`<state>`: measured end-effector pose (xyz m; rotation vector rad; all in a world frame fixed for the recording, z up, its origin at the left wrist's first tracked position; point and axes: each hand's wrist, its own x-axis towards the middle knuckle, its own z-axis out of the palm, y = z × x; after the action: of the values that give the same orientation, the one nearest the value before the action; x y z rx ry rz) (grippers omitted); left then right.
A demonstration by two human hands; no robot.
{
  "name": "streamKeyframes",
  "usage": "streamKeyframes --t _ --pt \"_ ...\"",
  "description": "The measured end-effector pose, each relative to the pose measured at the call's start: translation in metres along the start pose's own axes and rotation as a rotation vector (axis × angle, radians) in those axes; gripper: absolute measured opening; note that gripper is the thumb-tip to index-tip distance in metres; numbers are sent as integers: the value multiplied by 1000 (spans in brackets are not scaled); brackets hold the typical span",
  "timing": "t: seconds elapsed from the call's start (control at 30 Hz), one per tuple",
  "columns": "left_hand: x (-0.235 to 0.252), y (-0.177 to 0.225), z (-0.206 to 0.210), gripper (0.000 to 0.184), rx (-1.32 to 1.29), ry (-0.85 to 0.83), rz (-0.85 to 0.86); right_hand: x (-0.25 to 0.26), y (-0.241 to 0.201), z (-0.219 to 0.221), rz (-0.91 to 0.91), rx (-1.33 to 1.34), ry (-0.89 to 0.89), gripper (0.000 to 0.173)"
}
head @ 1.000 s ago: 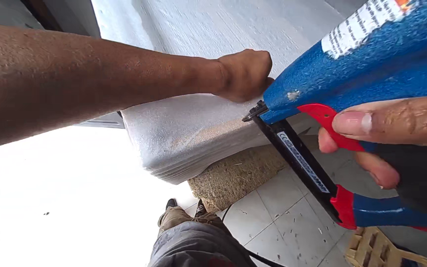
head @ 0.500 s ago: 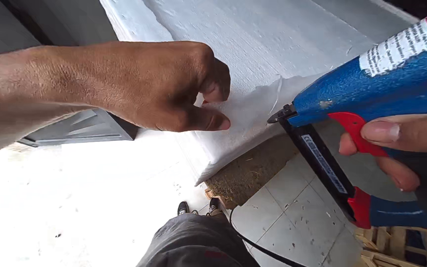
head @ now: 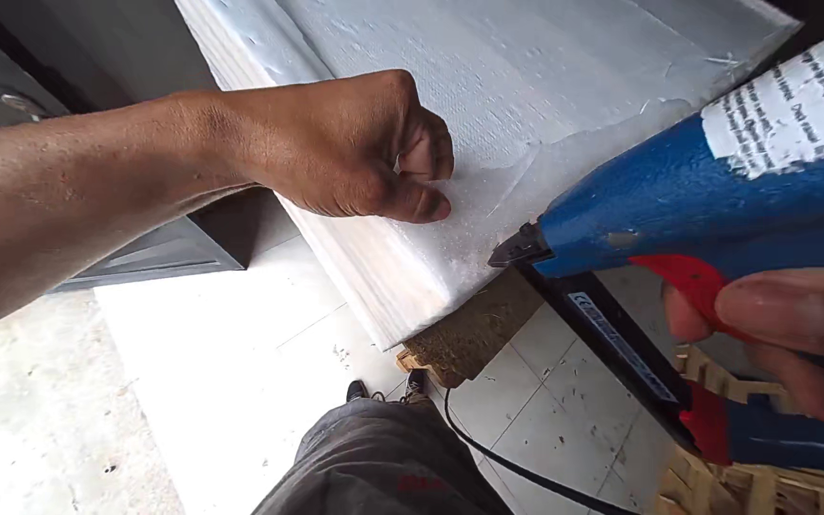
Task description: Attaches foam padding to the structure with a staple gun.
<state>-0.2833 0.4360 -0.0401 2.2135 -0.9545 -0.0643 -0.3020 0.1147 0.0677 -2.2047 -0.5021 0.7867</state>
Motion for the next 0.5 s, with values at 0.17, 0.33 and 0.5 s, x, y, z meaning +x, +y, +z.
streamKeyframes --t 0.17,0.33,0.5 --pt "-2 -4 2 21 -1 12 47 5 31 16 -159 -22 -129 20" --pt "-10 -3 7 22 101 86 45 -11 66 1 -142 60 39 28" --pt "-41 -27 39 27 254 462 106 0 188 -11 -185 243 60 32"
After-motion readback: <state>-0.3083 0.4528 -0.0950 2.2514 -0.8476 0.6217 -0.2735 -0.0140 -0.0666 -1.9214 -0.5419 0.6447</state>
